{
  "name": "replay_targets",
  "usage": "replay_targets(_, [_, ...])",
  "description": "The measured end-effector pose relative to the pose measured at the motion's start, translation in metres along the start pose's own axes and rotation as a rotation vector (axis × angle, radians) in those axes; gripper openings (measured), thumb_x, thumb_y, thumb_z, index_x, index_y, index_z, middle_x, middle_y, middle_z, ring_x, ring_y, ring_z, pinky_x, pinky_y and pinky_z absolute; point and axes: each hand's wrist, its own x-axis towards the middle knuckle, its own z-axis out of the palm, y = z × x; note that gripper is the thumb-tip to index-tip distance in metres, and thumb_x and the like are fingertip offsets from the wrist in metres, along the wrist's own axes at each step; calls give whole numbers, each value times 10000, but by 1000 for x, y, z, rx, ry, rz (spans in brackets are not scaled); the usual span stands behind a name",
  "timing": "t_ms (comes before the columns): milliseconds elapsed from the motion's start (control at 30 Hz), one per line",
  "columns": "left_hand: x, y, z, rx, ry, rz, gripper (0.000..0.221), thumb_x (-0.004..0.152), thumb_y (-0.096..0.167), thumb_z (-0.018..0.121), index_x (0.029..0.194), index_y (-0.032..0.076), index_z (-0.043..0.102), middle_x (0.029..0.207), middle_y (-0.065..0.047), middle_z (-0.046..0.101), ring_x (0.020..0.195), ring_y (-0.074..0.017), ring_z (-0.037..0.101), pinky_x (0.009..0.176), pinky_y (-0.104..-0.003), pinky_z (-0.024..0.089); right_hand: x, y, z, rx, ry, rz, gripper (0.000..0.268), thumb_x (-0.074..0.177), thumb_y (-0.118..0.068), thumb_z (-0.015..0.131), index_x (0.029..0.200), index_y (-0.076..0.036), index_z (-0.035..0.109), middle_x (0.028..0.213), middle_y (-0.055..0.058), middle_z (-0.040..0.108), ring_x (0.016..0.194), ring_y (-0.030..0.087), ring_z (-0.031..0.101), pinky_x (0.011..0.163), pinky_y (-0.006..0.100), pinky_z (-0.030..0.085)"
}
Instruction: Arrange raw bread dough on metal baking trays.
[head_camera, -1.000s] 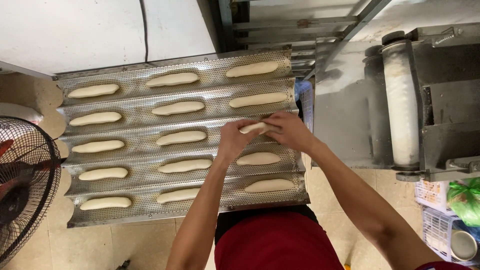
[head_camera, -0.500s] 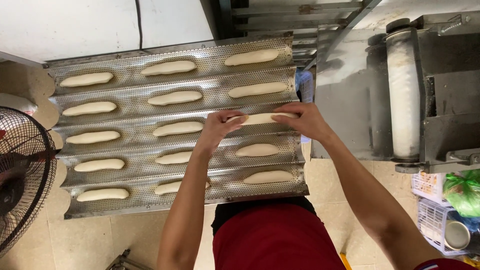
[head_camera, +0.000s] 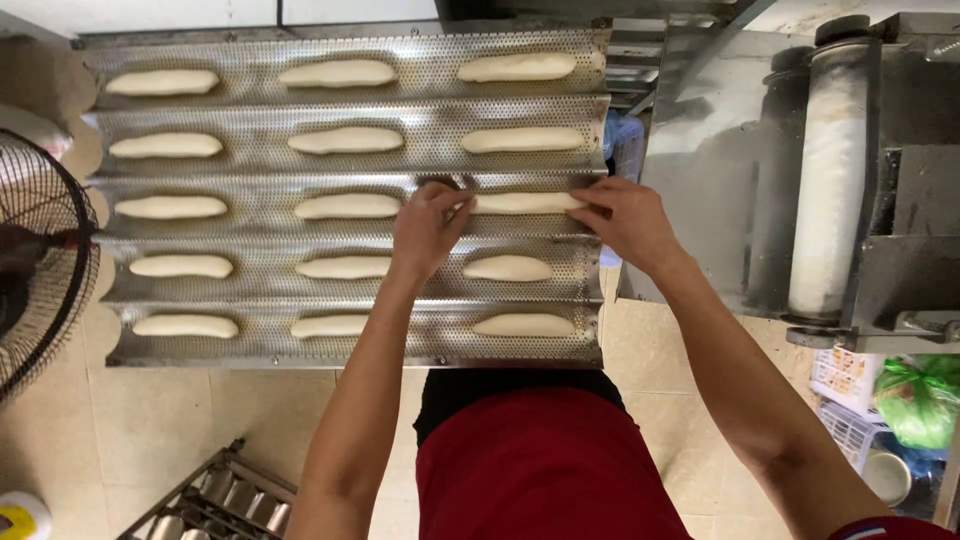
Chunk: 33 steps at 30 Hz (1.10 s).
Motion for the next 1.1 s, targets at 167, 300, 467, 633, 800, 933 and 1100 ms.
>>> replay_targets(167, [-16, 34, -36, -177, -28, -163, 275, 957, 232, 730, 1176, 65, 751, 1145, -136, 702, 826, -230, 719, 728, -358, 604, -14, -50, 4, 13, -83, -46, 271, 900, -289, 778, 1101, -107, 786, 1097, 94, 747, 901, 253, 726, 805, 367, 590])
replay_targets(300, [-55, 31, -28, -404, -50, -152, 307, 906, 177, 740, 1195, 74, 756, 1095, -128, 770, 943, -217, 767, 823, -303, 615, -27, -85, 66, -3, -278, -153, 277, 921, -294, 750, 1125, -107, 737, 1187, 93, 710, 1059, 308, 674, 902, 438, 547])
replay_targets(467, [-68, 29, -10, -552, -100, -246, 308, 971, 241, 683, 1213, 58, 741, 1120, -146, 756, 975, -220, 765, 837, -312, 625, -16, -108, 85, -124, -264, -235, 352, 861, -182, 726, 1207, -119, 719, 1208, 76, 698, 1103, 313, 634, 962, 421, 526])
replay_targets(633, [-63, 38, 16, -550, -399, -404, 464, 1152, 402, 471, 1198, 46, 766, 1056, -159, 803, 950, -247, 756, 879, -340, 567, -36, -92, 52, -59, -279, -242, 277, 869, -249, 770, 1131, -160, 751, 1160, 67, 714, 1142, 273, 651, 999, 385, 544])
replay_targets(800, [-66, 45, 24, -387, -227, -159, 468, 914, 420, 734, 1144, 15, 776, 1016, -171, 801, 920, -275, 772, 821, -366, 587, -64, -59, 56, -53, -98, -111, 529, 833, -304, 814, 1302, -93, 694, 1257, 110, 684, 1159, 299, 630, 966, 418, 532])
replay_targets(933, [-59, 67, -14, -407, -258, -231, 457, 881, 389, 750, 1168, 37, 795, 965, -151, 810, 861, -216, 770, 780, -323, 592, -67, -65, 45, 193, -119, 49, 463, 871, -305, 800, 1290, -130, 713, 1223, 74, 701, 1076, 207, 691, 924, 355, 581])
replay_targets(1100, [-52, 74, -23, -1047, -326, -401, 456, 844, 311, 822, 1193, 29, 744, 1024, -101, 790, 903, -152, 760, 791, -277, 646, -73, -77, 27, 858, -132, 255, 503, 869, -293, 779, 1325, -118, 659, 1158, 36, 734, 984, 71, 709, 823, 255, 598])
